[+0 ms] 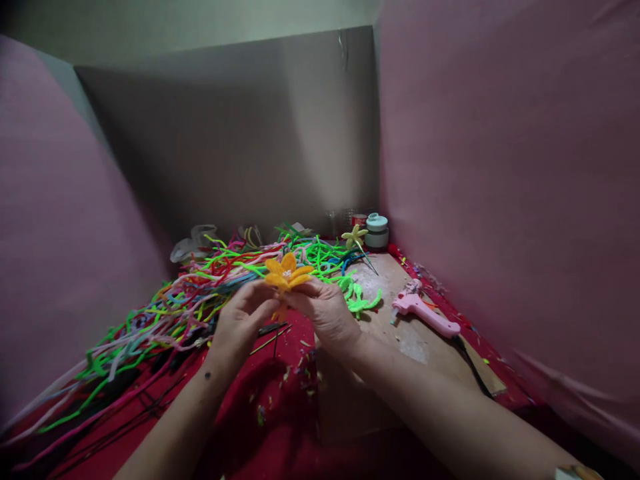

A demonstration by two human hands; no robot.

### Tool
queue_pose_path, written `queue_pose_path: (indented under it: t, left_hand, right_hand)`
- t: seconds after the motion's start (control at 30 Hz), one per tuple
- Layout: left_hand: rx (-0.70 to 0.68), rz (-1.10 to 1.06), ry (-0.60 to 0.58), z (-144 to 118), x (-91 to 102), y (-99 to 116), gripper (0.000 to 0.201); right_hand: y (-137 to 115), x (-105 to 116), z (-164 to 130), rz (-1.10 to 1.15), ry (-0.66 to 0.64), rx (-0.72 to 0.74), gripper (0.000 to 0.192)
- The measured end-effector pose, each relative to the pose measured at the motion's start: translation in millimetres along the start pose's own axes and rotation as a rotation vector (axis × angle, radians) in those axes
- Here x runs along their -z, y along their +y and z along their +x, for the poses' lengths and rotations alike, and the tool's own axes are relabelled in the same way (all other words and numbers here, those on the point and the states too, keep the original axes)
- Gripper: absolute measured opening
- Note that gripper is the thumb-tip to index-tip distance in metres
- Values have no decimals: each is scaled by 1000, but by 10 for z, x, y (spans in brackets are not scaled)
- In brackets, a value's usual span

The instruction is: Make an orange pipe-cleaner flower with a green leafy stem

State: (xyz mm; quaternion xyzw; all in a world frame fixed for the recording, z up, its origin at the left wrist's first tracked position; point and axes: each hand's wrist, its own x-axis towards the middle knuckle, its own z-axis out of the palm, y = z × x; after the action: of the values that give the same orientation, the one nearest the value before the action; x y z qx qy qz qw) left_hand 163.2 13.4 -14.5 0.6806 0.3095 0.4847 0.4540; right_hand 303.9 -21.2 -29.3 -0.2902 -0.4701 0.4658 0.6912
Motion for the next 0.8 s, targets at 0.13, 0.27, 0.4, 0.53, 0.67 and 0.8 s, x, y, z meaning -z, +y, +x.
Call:
queue_pose_path:
  t: [0.13,0.27,0.4,0.53,0.67,0.8]
  left_hand:
    - [-375,211,172,-11,82,30,53]
    - [-702,521,147,-55,52,156,45]
    - [-829,633,210,-118,-58,255,25]
    - [-939,802,321,-183,-128,199,25]
    - [-983,861,320,-201,-126,136,24]
    - [-903,786,180,-154,-56,249,31]
  right_hand:
    - [-18,-27,-45,-33,0,-11,13]
    - [-15,-62,-89,-46,-45,35,15]
    - [-3,-86,-128,-77,-37,71,13]
    - [5,-96,-141,-173,8,131,10]
    - [22,-75,-135,-232,23,177,9]
    - [0,-54,-133,-167,-11,145,14]
